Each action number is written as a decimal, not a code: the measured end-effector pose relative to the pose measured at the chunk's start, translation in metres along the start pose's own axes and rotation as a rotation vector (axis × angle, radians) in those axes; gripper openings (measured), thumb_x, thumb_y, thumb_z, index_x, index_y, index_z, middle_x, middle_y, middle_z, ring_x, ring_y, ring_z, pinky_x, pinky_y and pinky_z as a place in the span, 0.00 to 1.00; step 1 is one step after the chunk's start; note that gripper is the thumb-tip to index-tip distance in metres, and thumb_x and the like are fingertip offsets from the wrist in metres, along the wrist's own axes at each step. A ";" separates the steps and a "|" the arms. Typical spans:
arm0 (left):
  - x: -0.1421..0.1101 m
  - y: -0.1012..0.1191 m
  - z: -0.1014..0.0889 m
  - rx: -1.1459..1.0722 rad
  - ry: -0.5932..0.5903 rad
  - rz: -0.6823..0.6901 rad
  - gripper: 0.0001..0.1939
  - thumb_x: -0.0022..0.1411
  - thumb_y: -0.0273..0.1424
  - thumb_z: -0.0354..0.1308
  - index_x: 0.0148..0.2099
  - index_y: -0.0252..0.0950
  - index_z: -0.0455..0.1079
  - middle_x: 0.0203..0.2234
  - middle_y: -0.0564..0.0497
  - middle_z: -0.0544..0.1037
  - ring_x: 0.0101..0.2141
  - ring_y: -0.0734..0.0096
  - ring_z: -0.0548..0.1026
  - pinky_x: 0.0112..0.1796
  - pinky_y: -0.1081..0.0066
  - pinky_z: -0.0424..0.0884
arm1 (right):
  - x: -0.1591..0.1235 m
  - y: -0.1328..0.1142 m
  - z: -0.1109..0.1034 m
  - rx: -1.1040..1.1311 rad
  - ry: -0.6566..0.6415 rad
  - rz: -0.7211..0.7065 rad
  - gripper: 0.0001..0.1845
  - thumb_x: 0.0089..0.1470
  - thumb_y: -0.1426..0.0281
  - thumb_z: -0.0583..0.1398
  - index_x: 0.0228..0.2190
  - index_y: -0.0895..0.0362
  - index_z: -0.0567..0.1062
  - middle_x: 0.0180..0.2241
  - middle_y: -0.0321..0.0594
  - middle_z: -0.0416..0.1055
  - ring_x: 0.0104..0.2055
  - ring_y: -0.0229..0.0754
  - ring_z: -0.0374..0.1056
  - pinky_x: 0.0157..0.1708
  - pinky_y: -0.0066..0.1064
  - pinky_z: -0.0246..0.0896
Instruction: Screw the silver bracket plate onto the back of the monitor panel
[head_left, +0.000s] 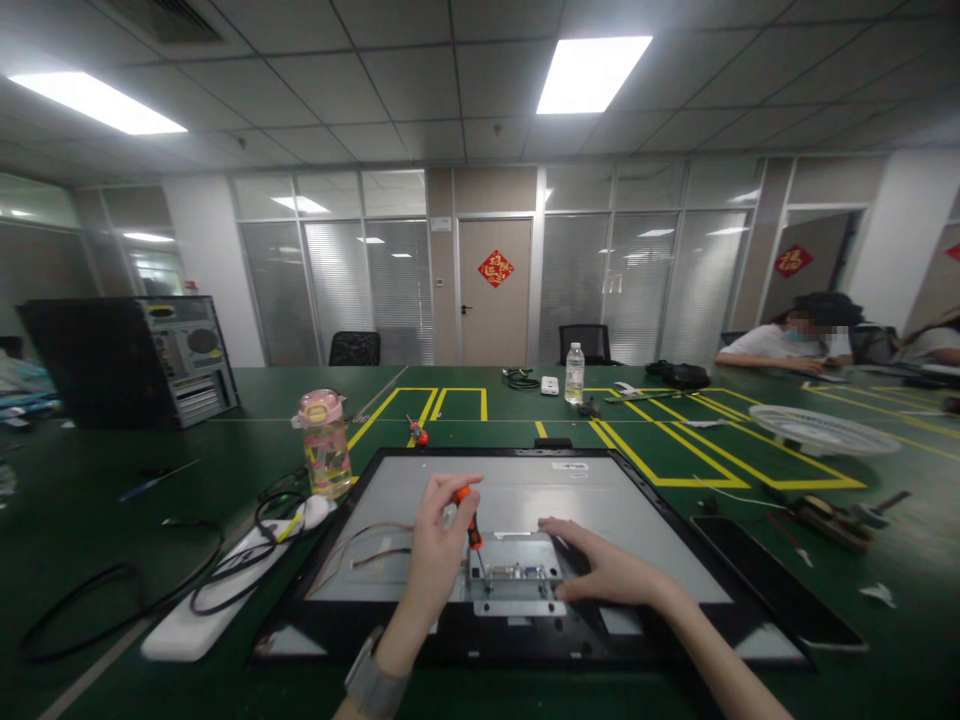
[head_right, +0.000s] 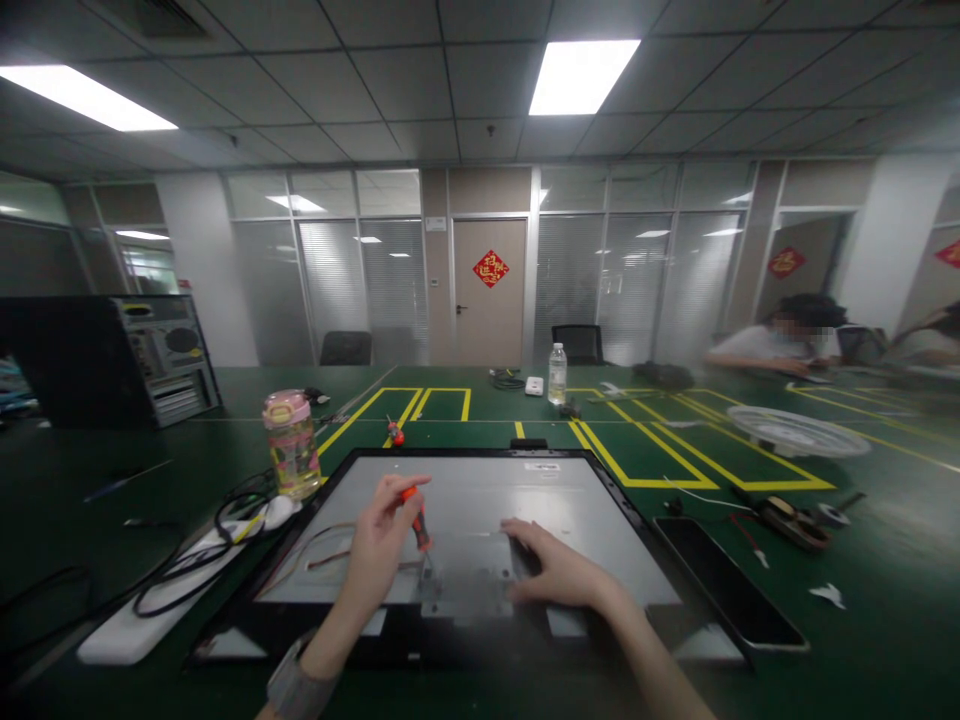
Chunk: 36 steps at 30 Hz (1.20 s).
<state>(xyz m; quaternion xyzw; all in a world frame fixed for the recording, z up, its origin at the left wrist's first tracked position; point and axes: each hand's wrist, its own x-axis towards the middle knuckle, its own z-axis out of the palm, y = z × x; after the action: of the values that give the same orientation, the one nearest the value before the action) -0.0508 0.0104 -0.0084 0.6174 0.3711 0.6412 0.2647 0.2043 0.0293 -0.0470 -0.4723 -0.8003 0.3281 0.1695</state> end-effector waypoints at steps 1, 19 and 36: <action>0.000 0.000 0.000 -0.005 -0.003 -0.011 0.17 0.60 0.41 0.54 0.45 0.36 0.73 0.31 0.49 0.71 0.33 0.66 0.72 0.38 0.69 0.67 | 0.000 -0.001 0.000 -0.001 -0.002 0.005 0.47 0.40 0.60 0.67 0.59 0.60 0.59 0.64 0.50 0.49 0.65 0.54 0.45 0.63 0.41 0.38; 0.001 0.002 -0.003 -0.071 -0.031 -0.062 0.17 0.63 0.37 0.47 0.46 0.35 0.73 0.35 0.47 0.74 0.41 0.64 0.72 0.44 0.67 0.66 | -0.002 -0.001 0.000 0.001 -0.008 0.016 0.47 0.40 0.59 0.66 0.59 0.59 0.58 0.64 0.49 0.48 0.65 0.53 0.45 0.63 0.41 0.38; 0.001 0.000 0.001 -0.011 0.007 -0.022 0.14 0.59 0.37 0.56 0.43 0.37 0.74 0.32 0.50 0.72 0.32 0.69 0.71 0.35 0.72 0.67 | -0.002 -0.003 -0.001 -0.011 -0.005 0.019 0.46 0.40 0.59 0.66 0.59 0.57 0.58 0.64 0.48 0.48 0.65 0.53 0.45 0.63 0.42 0.39</action>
<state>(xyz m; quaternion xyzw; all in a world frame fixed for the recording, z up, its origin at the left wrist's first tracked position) -0.0498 0.0112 -0.0077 0.6094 0.3754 0.6425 0.2737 0.2035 0.0269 -0.0440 -0.4799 -0.7981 0.3265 0.1617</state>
